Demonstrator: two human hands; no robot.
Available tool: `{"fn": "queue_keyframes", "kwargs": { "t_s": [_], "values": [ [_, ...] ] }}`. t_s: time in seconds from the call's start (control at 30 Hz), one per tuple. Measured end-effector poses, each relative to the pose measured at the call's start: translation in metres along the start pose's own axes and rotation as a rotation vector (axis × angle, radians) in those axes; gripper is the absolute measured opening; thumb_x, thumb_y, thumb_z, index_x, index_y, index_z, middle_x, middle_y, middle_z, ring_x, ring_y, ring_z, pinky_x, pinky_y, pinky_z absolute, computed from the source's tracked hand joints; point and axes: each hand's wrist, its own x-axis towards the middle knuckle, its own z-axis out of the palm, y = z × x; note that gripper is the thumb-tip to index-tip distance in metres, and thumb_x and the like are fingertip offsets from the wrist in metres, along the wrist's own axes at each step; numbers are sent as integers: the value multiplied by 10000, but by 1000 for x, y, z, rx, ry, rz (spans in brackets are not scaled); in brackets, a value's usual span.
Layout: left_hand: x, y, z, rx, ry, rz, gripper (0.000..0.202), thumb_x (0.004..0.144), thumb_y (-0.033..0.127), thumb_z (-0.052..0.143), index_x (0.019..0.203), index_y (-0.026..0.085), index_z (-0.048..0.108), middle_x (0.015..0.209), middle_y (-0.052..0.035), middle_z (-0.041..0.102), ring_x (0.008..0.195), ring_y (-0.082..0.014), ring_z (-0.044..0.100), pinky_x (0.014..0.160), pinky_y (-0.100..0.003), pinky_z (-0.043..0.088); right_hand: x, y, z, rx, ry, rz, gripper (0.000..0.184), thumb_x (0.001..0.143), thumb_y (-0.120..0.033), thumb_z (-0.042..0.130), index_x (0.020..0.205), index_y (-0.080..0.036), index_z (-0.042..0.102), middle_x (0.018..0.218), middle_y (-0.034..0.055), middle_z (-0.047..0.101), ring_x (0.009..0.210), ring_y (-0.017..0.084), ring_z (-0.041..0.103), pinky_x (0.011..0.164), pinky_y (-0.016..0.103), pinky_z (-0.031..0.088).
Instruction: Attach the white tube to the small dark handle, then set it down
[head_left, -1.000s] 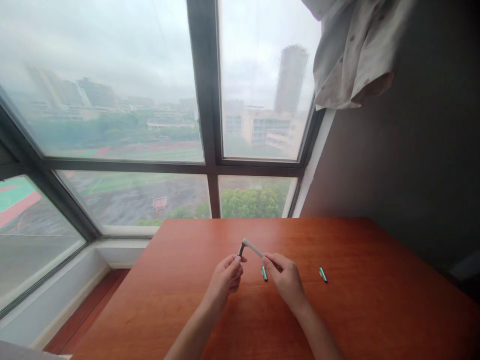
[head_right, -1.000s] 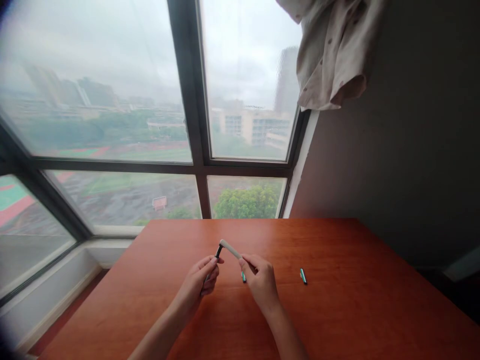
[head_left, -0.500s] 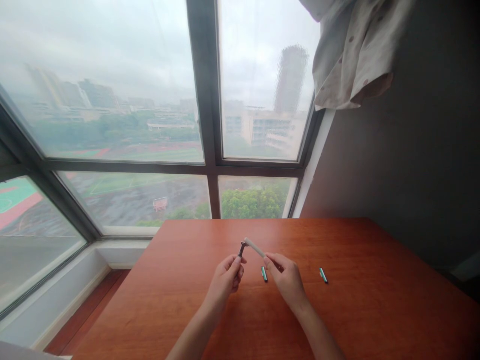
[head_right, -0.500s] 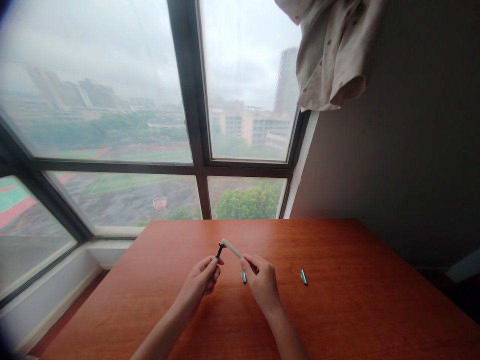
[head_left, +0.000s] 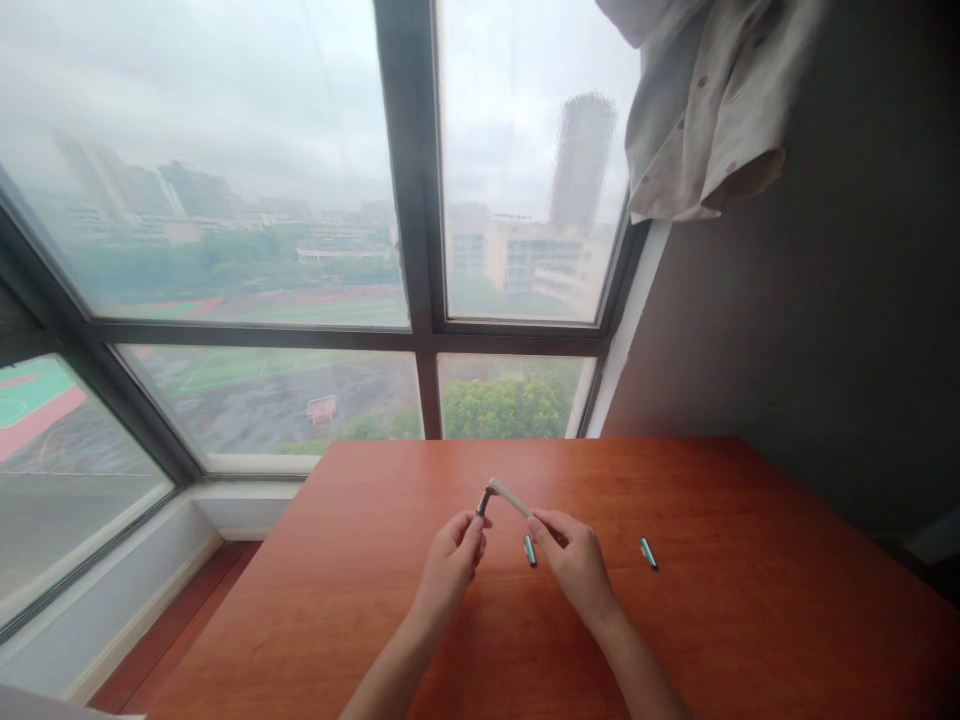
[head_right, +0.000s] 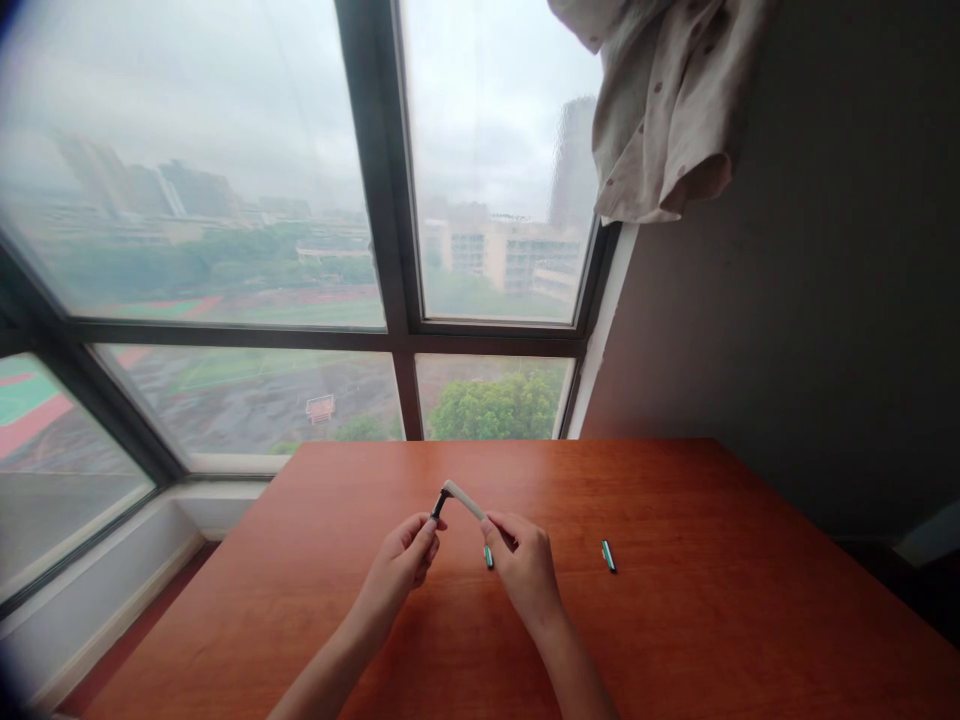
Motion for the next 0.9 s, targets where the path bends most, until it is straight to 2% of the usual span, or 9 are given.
{"fn": "queue_keyframes", "kwargs": {
  "t_s": [0.3,0.77,0.9],
  "values": [
    [-3,-2,-1,36,21,76,354,773,505,548,853,161,572,542,77,383,417,-71,306,390,-182,205,1,3,1,40,-2,-1,378,888,-415,500,897,-125,743,727,63,680,622,164,587,557,220,440],
    [-1,-2,-2,14,-7,41,317,782,478,526,844,167,530,543,82,382,414,-63,257,386,-178,195,1,3,-1,28,58,26,368,871,-422,523,918,-133,745,751,74,699,637,178,616,588,238,470],
    [-1,-1,-1,10,-1,36,325,773,483,532,837,165,539,541,82,383,405,-60,259,383,-177,196,1,1,0,39,24,6,383,875,-433,514,900,-131,749,745,72,699,650,178,621,583,230,471]
  ]
}}
